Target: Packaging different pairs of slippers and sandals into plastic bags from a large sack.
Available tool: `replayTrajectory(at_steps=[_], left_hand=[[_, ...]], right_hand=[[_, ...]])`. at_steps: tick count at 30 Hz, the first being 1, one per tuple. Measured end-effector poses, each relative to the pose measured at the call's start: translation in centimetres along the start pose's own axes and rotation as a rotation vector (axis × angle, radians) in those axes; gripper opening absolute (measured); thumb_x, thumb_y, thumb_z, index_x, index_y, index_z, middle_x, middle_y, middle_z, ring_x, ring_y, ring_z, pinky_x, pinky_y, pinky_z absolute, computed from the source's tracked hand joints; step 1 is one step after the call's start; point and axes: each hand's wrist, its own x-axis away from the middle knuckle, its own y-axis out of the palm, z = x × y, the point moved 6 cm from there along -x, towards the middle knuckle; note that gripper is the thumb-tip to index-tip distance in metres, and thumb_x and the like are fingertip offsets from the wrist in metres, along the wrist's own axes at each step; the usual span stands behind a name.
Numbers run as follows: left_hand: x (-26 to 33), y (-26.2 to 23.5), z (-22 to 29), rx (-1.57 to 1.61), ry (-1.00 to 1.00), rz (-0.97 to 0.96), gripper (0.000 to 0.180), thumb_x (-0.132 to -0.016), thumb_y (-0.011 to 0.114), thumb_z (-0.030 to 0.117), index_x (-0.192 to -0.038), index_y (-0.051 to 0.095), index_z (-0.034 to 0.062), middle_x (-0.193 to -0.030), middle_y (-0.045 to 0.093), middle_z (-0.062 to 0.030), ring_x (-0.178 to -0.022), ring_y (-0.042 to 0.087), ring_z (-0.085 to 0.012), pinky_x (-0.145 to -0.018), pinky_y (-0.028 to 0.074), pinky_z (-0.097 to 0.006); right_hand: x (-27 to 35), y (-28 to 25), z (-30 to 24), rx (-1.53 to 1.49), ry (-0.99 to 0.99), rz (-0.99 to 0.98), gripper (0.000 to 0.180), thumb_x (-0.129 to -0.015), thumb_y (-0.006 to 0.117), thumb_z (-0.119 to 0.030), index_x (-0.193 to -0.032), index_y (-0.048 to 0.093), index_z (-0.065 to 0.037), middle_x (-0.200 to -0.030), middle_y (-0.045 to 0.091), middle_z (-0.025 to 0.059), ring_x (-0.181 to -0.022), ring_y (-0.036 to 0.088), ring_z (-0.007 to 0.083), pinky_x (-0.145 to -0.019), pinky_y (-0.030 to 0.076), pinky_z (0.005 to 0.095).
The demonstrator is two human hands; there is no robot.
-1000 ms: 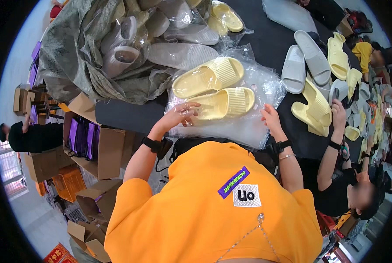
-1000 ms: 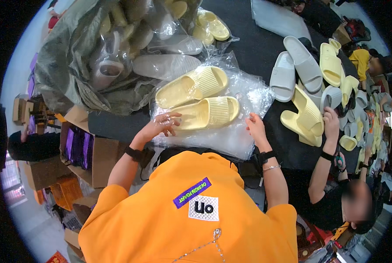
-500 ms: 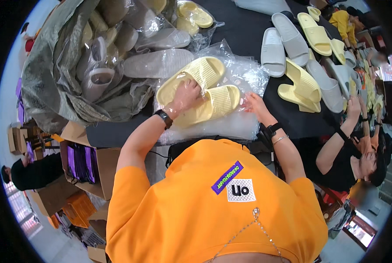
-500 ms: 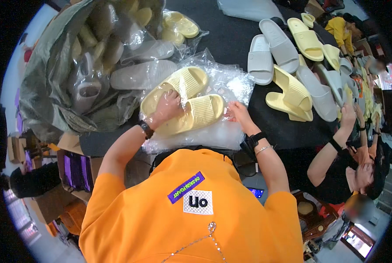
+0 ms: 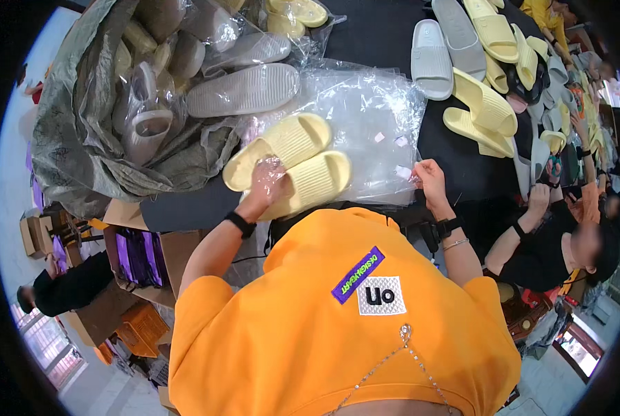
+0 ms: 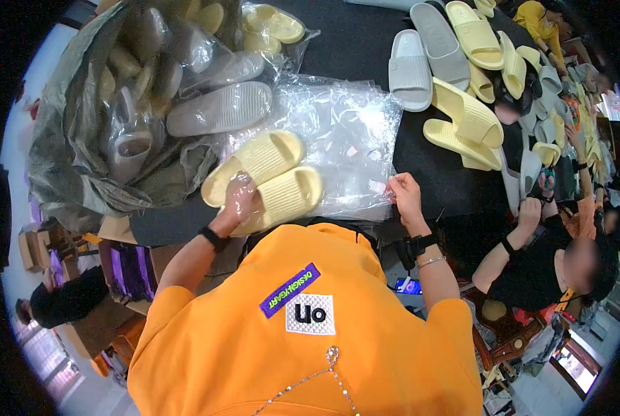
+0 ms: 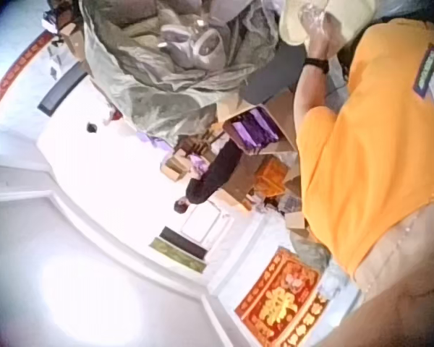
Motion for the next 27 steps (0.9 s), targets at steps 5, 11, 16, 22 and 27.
replayTrajectory(at_steps=[5, 11, 16, 22, 27], left_hand=[[6.2, -2.2, -3.3, -0.116, -0.202, -0.031, 0.019, -0.062, 0.058, 0.005, -0.079, 0.054, -0.0001, -0.084, 0.052, -0.0145, -0.084, 0.047, -0.0351, -0.069, 0.038, -0.044], [12.9, -8.9, -5.2, 0.128, -0.515, 0.267, 0.033, -0.075, 0.056, 0.003, -0.108, 0.056, 0.0026, -0.095, 0.057, -0.0124, -0.092, 0.053, -0.0290, -0.079, 0.042, -0.033], [12.6, -15.3, -2.9, 0.761, -0.757, 0.682, 0.031, -0.082, 0.056, 0.010, -0.109, 0.053, -0.0039, -0.100, 0.060, -0.0092, -0.091, 0.058, -0.0168, -0.077, 0.046, -0.028], [-0.7, -17.3, 5.7, 0.578, -0.297, 0.409, 0.034, -0.077, 0.063, 0.011, -0.107, 0.055, -0.0020, -0.108, 0.058, -0.0137, -0.099, 0.055, -0.0233, -0.083, 0.044, -0.033], [-11.3, -3.9, 9.6, 0.305, -0.122, 0.036, 0.027, -0.070, 0.054, 0.009, -0.097, 0.058, 0.0047, -0.098, 0.055, -0.0161, -0.093, 0.051, -0.0337, -0.079, 0.044, -0.042]], right_hand=[[0.2, 0.2, 0.9, -0.002, -0.027, -0.072, 0.009, -0.083, 0.058, -0.010, -0.089, 0.050, -0.007, -0.072, 0.057, 0.0008, -0.063, 0.052, 0.0068, -0.055, 0.040, 0.0202], [0.2, -0.1, -1.1, 0.151, -0.203, -0.082, 0.034, -0.077, 0.062, -0.005, -0.108, 0.047, -0.004, -0.085, 0.054, 0.0026, -0.066, 0.048, 0.0063, -0.059, 0.041, 0.0211], [1.0, 2.1, -2.8, 0.238, -0.290, -0.254, 0.037, -0.079, 0.062, -0.012, -0.114, 0.052, -0.006, -0.089, 0.054, 0.0005, -0.067, 0.047, 0.0055, -0.060, 0.041, 0.0209], [1.0, 3.1, -1.3, 0.255, -0.148, -0.392, 0.030, -0.082, 0.059, -0.014, -0.109, 0.058, -0.004, -0.095, 0.058, 0.0003, -0.070, 0.049, 0.0067, -0.063, 0.042, 0.0217], [-0.2, 3.0, 1.8, 0.324, -0.307, -0.308, 0.034, -0.075, 0.059, -0.007, -0.109, 0.056, 0.000, -0.093, 0.059, 0.0068, -0.075, 0.052, 0.0118, -0.068, 0.044, 0.0252]])
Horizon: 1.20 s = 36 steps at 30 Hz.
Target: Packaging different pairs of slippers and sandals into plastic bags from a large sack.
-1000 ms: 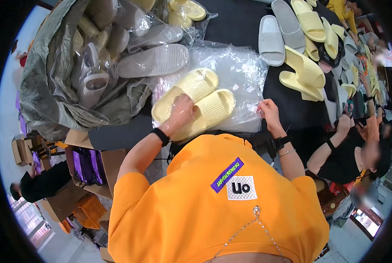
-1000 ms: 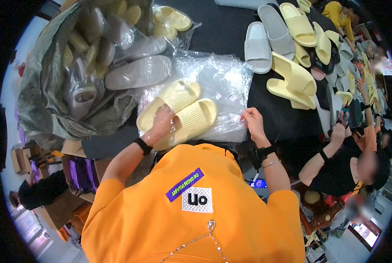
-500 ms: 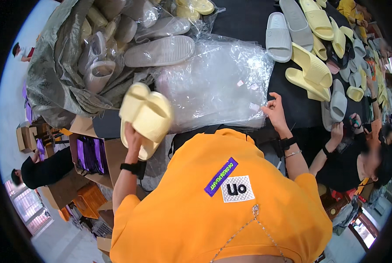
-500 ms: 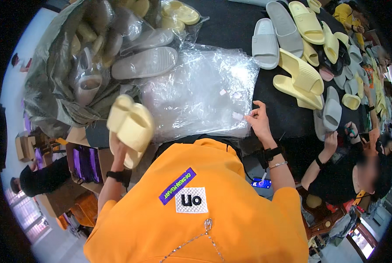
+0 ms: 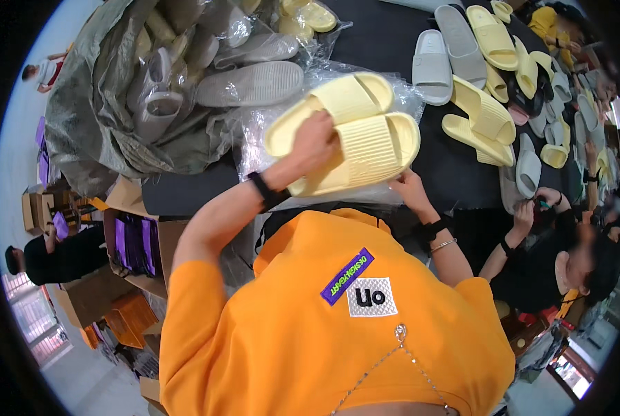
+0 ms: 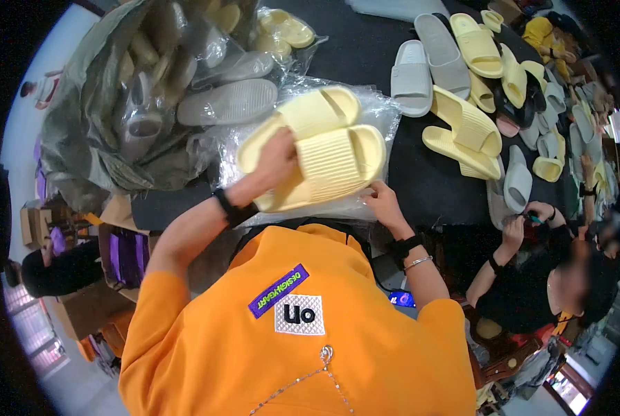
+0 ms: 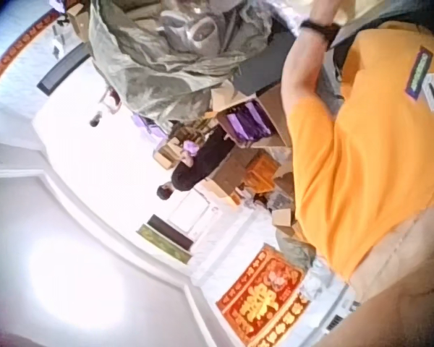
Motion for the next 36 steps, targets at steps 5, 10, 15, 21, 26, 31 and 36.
replayTrajectory(at_steps=[5, 10, 15, 21, 26, 31, 36], left_hand=[[-2.2, 8.3, -5.8, -0.382, 0.015, -0.065, 0.020, -0.072, 0.057, 0.017, -0.086, 0.058, 0.0028, -0.092, 0.056, -0.0130, -0.090, 0.053, -0.0303, -0.075, 0.043, -0.046], [-5.0, 3.1, -9.2, -0.528, -0.035, 0.059, 0.015, -0.072, 0.059, 0.017, -0.080, 0.059, 0.0034, -0.086, 0.057, -0.0105, -0.089, 0.053, -0.0300, -0.070, 0.044, -0.044], [-3.8, 1.2, -1.7, -0.352, 0.100, 0.099, 0.016, -0.068, 0.060, 0.015, -0.077, 0.058, 0.0018, -0.083, 0.055, -0.0125, -0.083, 0.053, -0.0307, -0.068, 0.044, -0.043], [2.7, 6.9, -1.6, -0.341, 0.039, -0.129, 0.019, -0.066, 0.058, 0.010, -0.083, 0.056, 0.0023, -0.087, 0.054, -0.0126, -0.084, 0.052, -0.0317, -0.070, 0.046, -0.042], [8.9, 3.3, -8.5, -0.409, -0.108, 0.098, 0.014, -0.067, 0.059, 0.012, -0.078, 0.056, 0.0037, -0.087, 0.052, -0.0122, -0.086, 0.050, -0.0320, -0.068, 0.044, -0.043], [17.5, -4.7, -13.7, -0.354, -0.388, 0.152, 0.031, -0.067, 0.054, 0.003, -0.098, 0.057, 0.0034, -0.098, 0.053, -0.0154, -0.093, 0.048, -0.0360, -0.081, 0.042, -0.042], [18.0, -12.1, -10.9, -0.176, -0.312, 0.420, 0.035, -0.074, 0.053, 0.000, -0.109, 0.056, 0.0016, -0.106, 0.055, -0.0159, -0.100, 0.049, -0.0345, -0.086, 0.040, -0.036]], right_hand=[[2.0, -0.4, -3.0, 0.085, -0.087, 0.105, 0.030, -0.073, 0.055, -0.003, -0.102, 0.059, 0.002, -0.097, 0.059, 0.0125, -0.086, 0.059, 0.0227, -0.073, 0.046, 0.0287], [3.3, -0.5, -3.0, 0.183, -0.069, 0.112, 0.029, -0.075, 0.056, -0.007, -0.103, 0.059, 0.001, -0.095, 0.060, 0.0114, -0.084, 0.059, 0.0200, -0.071, 0.046, 0.0272], [1.8, -1.2, -1.3, 0.033, 0.104, 0.091, 0.027, -0.079, 0.060, -0.017, -0.101, 0.061, -0.001, -0.083, 0.065, 0.0090, -0.068, 0.059, 0.0133, -0.062, 0.046, 0.0271], [-0.3, -2.1, -1.6, 0.174, 0.109, 0.239, 0.019, -0.078, 0.056, -0.007, -0.095, 0.063, 0.001, -0.070, 0.063, 0.0117, -0.058, 0.056, 0.0132, -0.056, 0.045, 0.0283], [0.7, -1.6, 0.0, -0.026, 0.147, 0.226, 0.019, -0.082, 0.054, -0.006, -0.097, 0.064, -0.002, -0.069, 0.061, 0.0040, -0.057, 0.054, 0.0085, -0.051, 0.044, 0.0229], [2.8, -2.1, -0.8, -0.014, 0.036, 0.288, 0.019, -0.083, 0.054, -0.006, -0.098, 0.063, -0.001, -0.074, 0.061, 0.0045, -0.059, 0.055, 0.0088, -0.055, 0.044, 0.0221], [4.4, -3.1, -0.4, -0.203, 0.053, 0.430, 0.023, -0.085, 0.052, -0.007, -0.104, 0.060, 0.002, -0.081, 0.061, 0.0035, -0.065, 0.052, 0.0076, -0.059, 0.043, 0.0217]])
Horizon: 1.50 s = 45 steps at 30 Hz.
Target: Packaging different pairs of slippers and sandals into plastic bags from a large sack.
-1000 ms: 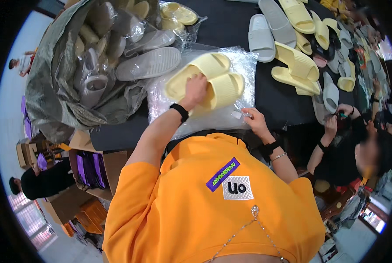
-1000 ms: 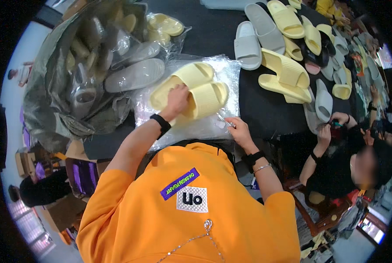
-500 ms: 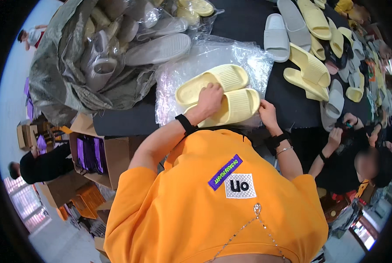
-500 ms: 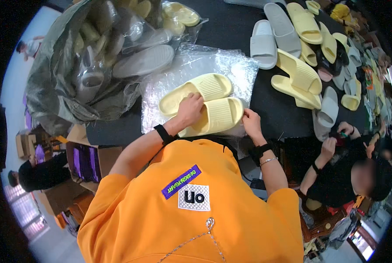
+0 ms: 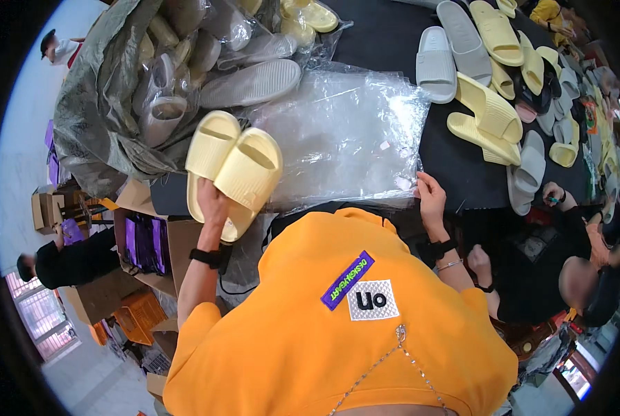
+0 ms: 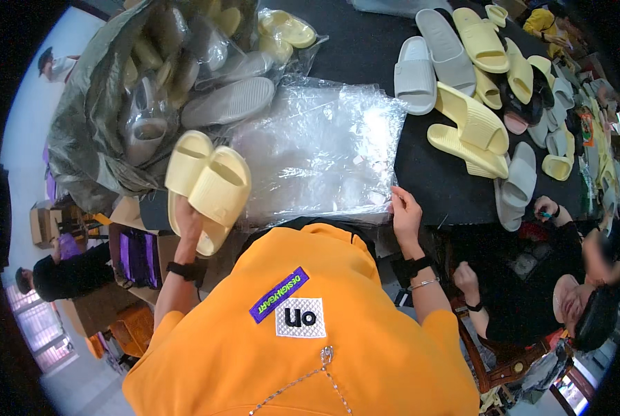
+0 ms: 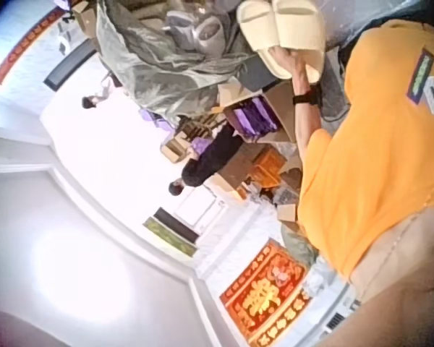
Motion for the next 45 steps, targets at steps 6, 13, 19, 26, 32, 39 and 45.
replayTrajectory(at_steps=[6, 13, 19, 26, 32, 39, 45], left_hand=[[-6.4, 1.0, 9.9, 0.377, 0.046, 0.057, 0.034, -0.078, 0.055, 0.002, -0.111, 0.054, -0.0023, -0.113, 0.054, -0.0159, -0.109, 0.049, -0.0277, -0.090, 0.037, -0.033], [-8.8, 8.9, 21.5, 0.385, 0.434, -0.203, 0.038, -0.073, 0.058, -0.001, -0.111, 0.056, 0.0010, -0.114, 0.052, -0.0173, -0.108, 0.049, -0.0324, -0.090, 0.039, -0.033], [-10.1, 13.9, 26.1, 0.325, 0.616, -0.304, 0.034, -0.065, 0.056, -0.004, -0.099, 0.057, 0.0005, -0.094, 0.053, -0.0152, -0.087, 0.051, -0.0342, -0.073, 0.044, -0.039], [-7.2, 15.5, 27.7, 0.105, 0.975, -0.491, 0.025, -0.059, 0.056, 0.000, -0.083, 0.055, 0.0041, -0.088, 0.052, -0.0098, -0.081, 0.048, -0.0295, -0.066, 0.042, -0.038], [-7.0, 15.4, 24.1, 0.231, 0.778, -0.464, 0.022, -0.059, 0.053, -0.003, -0.081, 0.052, 0.0030, -0.086, 0.053, -0.0089, -0.081, 0.048, -0.0308, -0.068, 0.040, -0.040], [-8.4, 10.6, 21.7, 0.460, 0.389, -0.160, 0.042, -0.072, 0.061, 0.001, -0.112, 0.049, 0.0011, -0.114, 0.047, -0.0179, -0.108, 0.043, -0.0326, -0.088, 0.036, -0.038], [-8.8, 8.5, 15.9, 0.537, 0.069, -0.018, 0.025, -0.082, 0.054, 0.000, -0.108, 0.053, -0.0002, -0.098, 0.055, -0.0094, -0.086, 0.051, -0.0169, -0.072, 0.041, -0.028]], right_hand=[[0.3, 1.5, 1.9, 0.110, 0.099, -0.203, 0.026, -0.081, 0.057, -0.013, -0.103, 0.060, 0.002, -0.077, 0.064, 0.0089, -0.069, 0.058, 0.0123, -0.061, 0.047, 0.0272], [1.8, -1.1, -2.2, 0.349, -0.093, -0.159, 0.029, -0.079, 0.057, -0.016, -0.103, 0.061, -0.002, -0.088, 0.063, 0.0122, -0.075, 0.061, 0.0195, -0.071, 0.047, 0.0278], [1.8, -1.0, -7.6, 0.077, -0.236, -0.174, 0.065, -0.080, 0.059, -0.019, -0.136, 0.027, -0.009, -0.140, 0.026, 0.0103, -0.111, 0.046, 0.0250, -0.087, 0.042, 0.0336], [-0.9, -0.6, -15.5, 0.208, -0.450, -0.310, 0.072, -0.077, 0.063, -0.002, -0.137, 0.025, -0.007, -0.131, 0.037, 0.0112, -0.107, 0.050, 0.0183, -0.083, 0.046, 0.0282], [-0.3, 1.5, -14.8, -0.168, 0.070, -0.599, 0.059, -0.074, 0.065, -0.005, -0.127, 0.040, -0.002, -0.115, 0.052, 0.0133, -0.093, 0.058, 0.0173, -0.079, 0.048, 0.0277], [-4.2, 1.0, -16.8, -0.017, -0.107, -0.409, 0.043, -0.073, 0.063, 0.000, -0.114, 0.053, -0.002, -0.081, 0.062, 0.0051, -0.071, 0.057, 0.0076, -0.065, 0.046, 0.0210], [-10.7, -7.6, -20.7, -0.273, -0.261, -0.024, 0.041, -0.076, 0.061, 0.002, -0.116, 0.052, -0.003, -0.095, 0.060, 0.0054, -0.080, 0.059, 0.0091, -0.070, 0.049, 0.0228]])
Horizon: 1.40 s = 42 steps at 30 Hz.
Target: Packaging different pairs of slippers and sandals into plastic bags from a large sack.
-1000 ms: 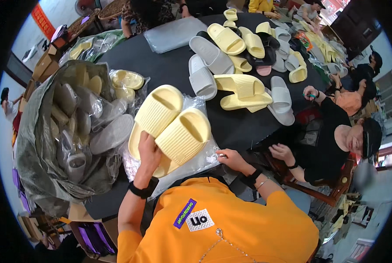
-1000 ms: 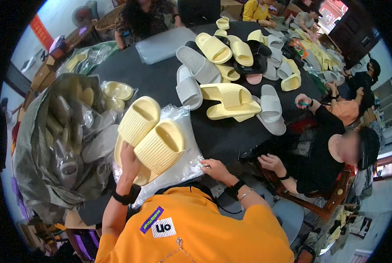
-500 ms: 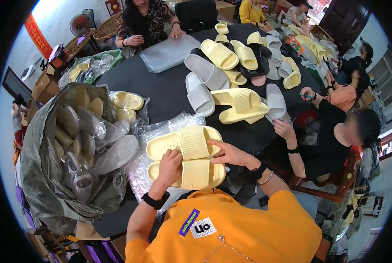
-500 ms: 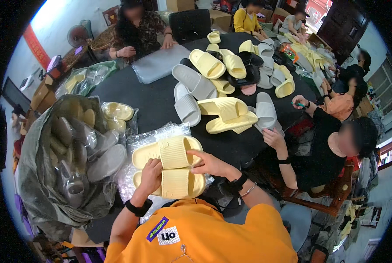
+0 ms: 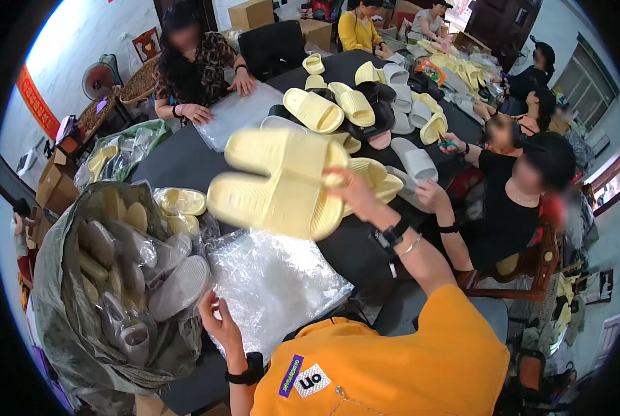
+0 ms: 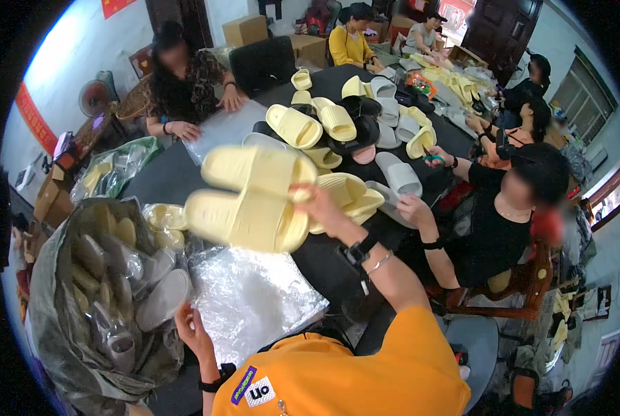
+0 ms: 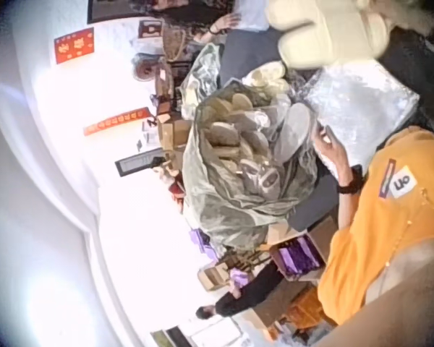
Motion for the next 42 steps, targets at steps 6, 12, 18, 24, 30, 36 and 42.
replayTrajectory(at_steps=[6, 12, 18, 24, 30, 36, 42], left_hand=[[3.1, -1.0, -4.3, -0.088, -0.158, -0.077, 0.016, -0.083, 0.054, 0.002, -0.098, 0.059, -0.0005, -0.083, 0.059, -0.0058, -0.075, 0.054, -0.0123, -0.067, 0.043, -0.025], [3.6, -0.6, -4.3, -0.102, -0.167, -0.068, 0.014, -0.082, 0.055, 0.001, -0.095, 0.060, 0.0019, -0.082, 0.060, -0.0093, -0.075, 0.057, -0.0151, -0.066, 0.044, -0.025], [1.4, -5.1, -8.2, -0.197, -0.164, 0.205, 0.024, -0.079, 0.056, 0.002, -0.103, 0.056, 0.0022, -0.090, 0.054, -0.0103, -0.078, 0.053, -0.0173, -0.067, 0.043, -0.028], [-2.6, -6.2, -12.4, -1.140, 0.101, 0.092, 0.062, -0.070, 0.062, 0.012, -0.128, 0.040, 0.0126, -0.130, 0.037, -0.0143, -0.119, 0.033, -0.0363, -0.092, 0.030, -0.051], [-7.1, -6.4, -14.6, -1.233, 0.159, -0.028, 0.055, -0.071, 0.065, 0.019, -0.122, 0.045, 0.0177, -0.120, 0.047, -0.0078, -0.111, 0.043, -0.0298, -0.085, 0.036, -0.048], [-10.8, -10.0, -10.2, -1.048, 0.297, 0.077, 0.035, -0.077, 0.059, 0.020, -0.111, 0.052, 0.0134, -0.099, 0.060, -0.0038, -0.094, 0.055, -0.0250, -0.075, 0.044, -0.041], [-13.3, -13.5, -6.3, -0.637, 0.268, 0.184, 0.026, -0.082, 0.056, 0.020, -0.104, 0.056, 0.0053, -0.092, 0.061, -0.0110, -0.083, 0.057, -0.0259, -0.069, 0.044, -0.038]], right_hand=[[-8.8, -7.9, -6.5, -0.406, -0.078, 0.263, 0.064, -0.084, 0.056, -0.011, -0.137, 0.020, -0.015, -0.132, 0.032, 0.0091, -0.103, 0.052, 0.0294, -0.073, 0.052, 0.0399], [-8.9, -1.6, 0.2, 0.141, 0.111, 0.013, 0.053, -0.088, 0.051, -0.027, -0.135, 0.030, -0.013, -0.127, 0.043, 0.0073, -0.101, 0.053, 0.0187, -0.076, 0.044, 0.0325], [1.6, 11.2, 10.9, 0.258, 0.440, -0.555, 0.037, -0.087, 0.054, -0.024, -0.120, 0.049, -0.006, -0.104, 0.058, 0.0030, -0.087, 0.056, 0.0118, -0.070, 0.044, 0.0244], [6.0, 14.7, 16.9, 0.482, 0.406, -0.790, 0.041, -0.084, 0.056, -0.021, -0.121, 0.048, -0.003, -0.107, 0.057, 0.0074, -0.090, 0.057, 0.0163, -0.076, 0.046, 0.0286], [5.8, 12.5, 19.5, 0.722, 0.146, -0.815, 0.043, -0.079, 0.061, -0.018, -0.117, 0.050, -0.002, -0.102, 0.057, 0.0138, -0.085, 0.057, 0.0232, -0.077, 0.046, 0.0316], [8.5, 13.5, 17.9, 1.341, -0.326, -0.749, 0.062, -0.071, 0.065, -0.039, -0.126, 0.045, -0.018, -0.129, 0.038, 0.0140, -0.119, 0.033, 0.0337, -0.098, 0.025, 0.0519], [10.2, 17.2, 16.8, 1.378, -0.432, -0.793, 0.073, -0.068, 0.064, -0.053, -0.130, 0.040, -0.024, -0.140, 0.025, 0.0168, -0.131, 0.016, 0.0381, -0.102, 0.012, 0.0600]])
